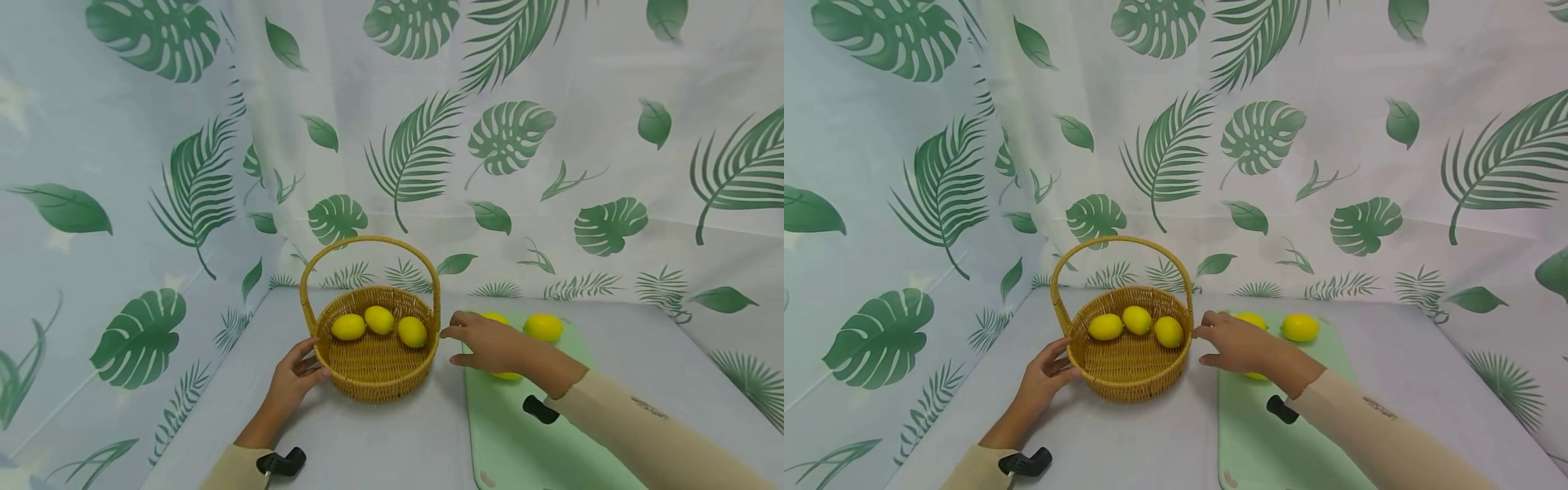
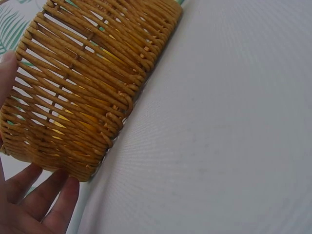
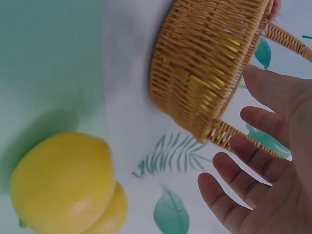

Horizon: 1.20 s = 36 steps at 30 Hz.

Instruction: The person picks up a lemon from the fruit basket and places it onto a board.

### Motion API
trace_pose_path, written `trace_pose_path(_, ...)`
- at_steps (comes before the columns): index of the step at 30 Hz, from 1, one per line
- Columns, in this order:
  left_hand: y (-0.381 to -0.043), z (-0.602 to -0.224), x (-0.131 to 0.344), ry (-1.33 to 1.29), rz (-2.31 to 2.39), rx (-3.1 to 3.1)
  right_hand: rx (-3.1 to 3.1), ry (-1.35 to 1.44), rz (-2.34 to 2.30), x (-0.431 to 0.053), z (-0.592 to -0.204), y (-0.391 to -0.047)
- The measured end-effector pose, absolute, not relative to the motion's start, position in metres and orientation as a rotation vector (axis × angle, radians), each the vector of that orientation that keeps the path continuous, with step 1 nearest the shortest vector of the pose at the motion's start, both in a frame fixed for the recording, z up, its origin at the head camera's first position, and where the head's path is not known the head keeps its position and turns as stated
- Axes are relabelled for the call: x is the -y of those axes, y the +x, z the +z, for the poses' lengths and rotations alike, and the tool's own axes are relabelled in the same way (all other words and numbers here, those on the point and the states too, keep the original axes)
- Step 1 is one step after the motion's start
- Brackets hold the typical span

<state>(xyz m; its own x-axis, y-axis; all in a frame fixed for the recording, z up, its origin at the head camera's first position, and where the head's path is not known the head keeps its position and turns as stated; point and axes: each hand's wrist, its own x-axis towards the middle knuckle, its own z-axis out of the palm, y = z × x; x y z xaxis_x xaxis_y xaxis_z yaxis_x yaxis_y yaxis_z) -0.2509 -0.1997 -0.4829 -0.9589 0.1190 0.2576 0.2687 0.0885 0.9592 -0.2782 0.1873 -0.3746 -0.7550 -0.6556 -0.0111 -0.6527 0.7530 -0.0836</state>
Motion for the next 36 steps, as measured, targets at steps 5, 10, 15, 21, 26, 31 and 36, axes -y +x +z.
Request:
trace_pose_path(5,-0.259,-0.497,0.203,-0.403,-2.008,2.214,-2.902,-1.072,-0.131,-0.178,-0.370,-0.278)
trace_pose_path(10,-0.265,-0.506,0.205,-0.395,-1.993,2.209,-2.911,-1.093,-0.129,-0.169,-0.370,-0.279)
trace_pose_path(15,-0.265,-0.507,0.204,-0.404,-1.970,2.207,-2.915,-1.117,-0.179,-0.160,-0.372,-0.281)
trace_pose_path(21,-0.264,-0.506,0.204,-0.405,-1.960,2.214,-2.919,-1.115,-0.256,-0.150,-0.376,-0.285)
trace_pose_path(26,-0.263,-0.505,0.204,-0.408,-1.961,2.205,-2.916,-1.128,-0.237,-0.141,-0.380,-0.287)
trace_pose_path(31,-0.262,-0.506,0.204,-0.422,-1.969,2.193,-2.899,-1.125,-0.250,-0.132,-0.380,-0.287)
trace_pose_path(36,-0.263,-0.505,0.204,-0.418,-1.971,2.197,-2.904,-1.133,-0.281,-0.128,-0.381,-0.288)
